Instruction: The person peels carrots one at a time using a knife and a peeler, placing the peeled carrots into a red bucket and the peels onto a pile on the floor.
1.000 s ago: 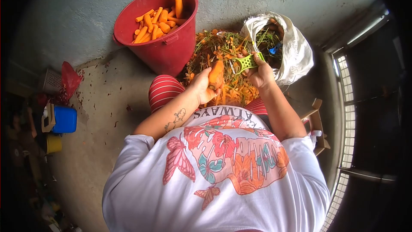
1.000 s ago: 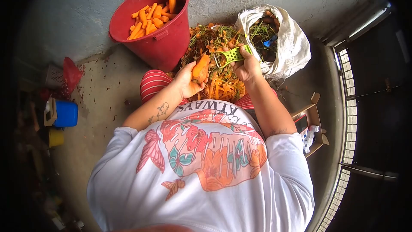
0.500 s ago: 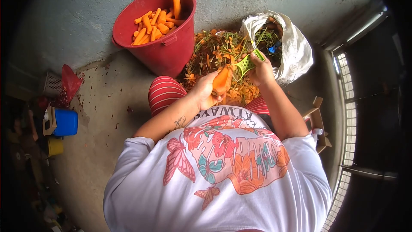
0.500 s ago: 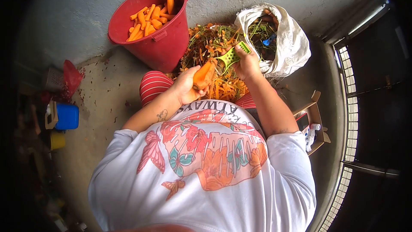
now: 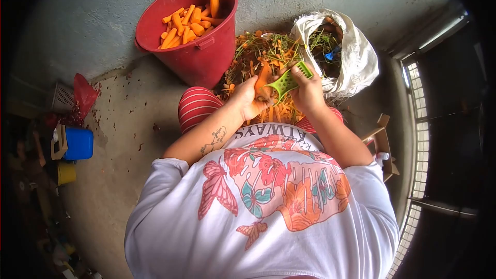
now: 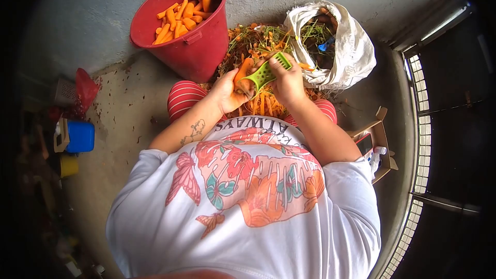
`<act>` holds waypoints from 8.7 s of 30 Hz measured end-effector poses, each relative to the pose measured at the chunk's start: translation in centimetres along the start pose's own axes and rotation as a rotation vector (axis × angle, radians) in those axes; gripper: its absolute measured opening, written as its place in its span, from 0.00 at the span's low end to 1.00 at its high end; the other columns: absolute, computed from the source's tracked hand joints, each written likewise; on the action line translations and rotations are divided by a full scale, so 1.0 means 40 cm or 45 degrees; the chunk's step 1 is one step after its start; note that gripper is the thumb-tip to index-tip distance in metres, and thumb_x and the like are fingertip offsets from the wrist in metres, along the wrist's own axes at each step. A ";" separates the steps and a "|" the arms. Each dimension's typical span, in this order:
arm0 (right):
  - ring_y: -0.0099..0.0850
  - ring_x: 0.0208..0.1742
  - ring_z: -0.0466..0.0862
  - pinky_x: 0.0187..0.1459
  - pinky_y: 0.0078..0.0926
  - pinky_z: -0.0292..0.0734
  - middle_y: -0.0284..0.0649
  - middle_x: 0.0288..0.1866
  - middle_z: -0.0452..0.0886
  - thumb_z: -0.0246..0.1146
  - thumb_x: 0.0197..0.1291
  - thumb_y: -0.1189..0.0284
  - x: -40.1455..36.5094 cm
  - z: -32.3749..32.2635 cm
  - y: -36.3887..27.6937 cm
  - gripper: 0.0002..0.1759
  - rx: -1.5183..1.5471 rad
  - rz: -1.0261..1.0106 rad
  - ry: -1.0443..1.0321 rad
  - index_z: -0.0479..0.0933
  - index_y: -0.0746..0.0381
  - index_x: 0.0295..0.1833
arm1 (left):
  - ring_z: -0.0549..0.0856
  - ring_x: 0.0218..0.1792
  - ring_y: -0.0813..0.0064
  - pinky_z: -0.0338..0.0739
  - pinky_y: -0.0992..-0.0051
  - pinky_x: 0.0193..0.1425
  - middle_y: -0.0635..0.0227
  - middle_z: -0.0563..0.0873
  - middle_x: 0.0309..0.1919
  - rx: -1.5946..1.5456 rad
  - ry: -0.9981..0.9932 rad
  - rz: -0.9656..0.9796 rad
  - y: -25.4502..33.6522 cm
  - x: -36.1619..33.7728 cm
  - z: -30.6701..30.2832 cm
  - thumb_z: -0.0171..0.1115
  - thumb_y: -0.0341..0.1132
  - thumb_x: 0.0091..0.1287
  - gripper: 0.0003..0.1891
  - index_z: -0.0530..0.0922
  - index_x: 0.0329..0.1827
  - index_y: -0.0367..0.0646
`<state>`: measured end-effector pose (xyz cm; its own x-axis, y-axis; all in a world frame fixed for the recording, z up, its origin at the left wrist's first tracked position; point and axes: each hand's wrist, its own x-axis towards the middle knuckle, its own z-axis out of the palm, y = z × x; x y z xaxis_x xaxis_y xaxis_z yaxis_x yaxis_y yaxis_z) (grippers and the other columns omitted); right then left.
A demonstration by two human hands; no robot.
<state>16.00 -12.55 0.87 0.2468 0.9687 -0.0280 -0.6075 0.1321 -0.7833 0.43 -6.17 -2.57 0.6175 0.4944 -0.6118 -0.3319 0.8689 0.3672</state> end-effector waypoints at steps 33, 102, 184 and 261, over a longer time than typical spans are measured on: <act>0.33 0.34 0.84 0.35 0.32 0.84 0.45 0.37 0.82 0.56 0.66 0.75 0.082 -0.043 -0.077 0.08 -0.167 -0.220 0.125 0.72 0.66 0.47 | 0.80 0.43 0.70 0.79 0.69 0.46 0.64 0.80 0.43 0.166 -0.141 0.131 0.048 -0.007 -0.019 0.54 0.50 0.70 0.20 0.72 0.54 0.44; 0.39 0.32 0.85 0.34 0.34 0.82 0.47 0.33 0.82 0.56 0.67 0.71 0.065 -0.015 -0.056 0.08 -0.076 -0.286 0.157 0.71 0.66 0.43 | 0.80 0.44 0.67 0.77 0.68 0.48 0.62 0.80 0.43 -0.011 -0.201 0.125 0.020 -0.024 0.009 0.45 0.48 0.74 0.20 0.70 0.58 0.42; 0.22 0.31 0.79 0.33 0.20 0.75 0.36 0.33 0.80 0.60 0.65 0.68 0.050 0.020 0.003 0.14 -0.249 -0.045 0.267 0.73 0.68 0.48 | 0.80 0.41 0.73 0.77 0.70 0.42 0.67 0.82 0.43 0.129 -0.123 0.111 -0.009 -0.075 0.046 0.44 0.47 0.74 0.17 0.73 0.54 0.46; 0.30 0.37 0.82 0.41 0.27 0.78 0.41 0.37 0.82 0.50 0.71 0.66 0.159 -0.154 -0.113 0.14 -0.524 -0.349 0.166 0.74 0.67 0.43 | 0.78 0.35 0.78 0.73 0.79 0.36 0.69 0.79 0.35 0.220 -0.358 0.131 0.035 -0.111 0.003 0.46 0.52 0.73 0.24 0.72 0.59 0.40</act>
<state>24.98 -8.29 0.41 0.4636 0.8723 0.1555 -0.1664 0.2581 -0.9517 -2.70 -7.14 0.77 0.7672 0.5326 -0.3574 -0.2917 0.7860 0.5451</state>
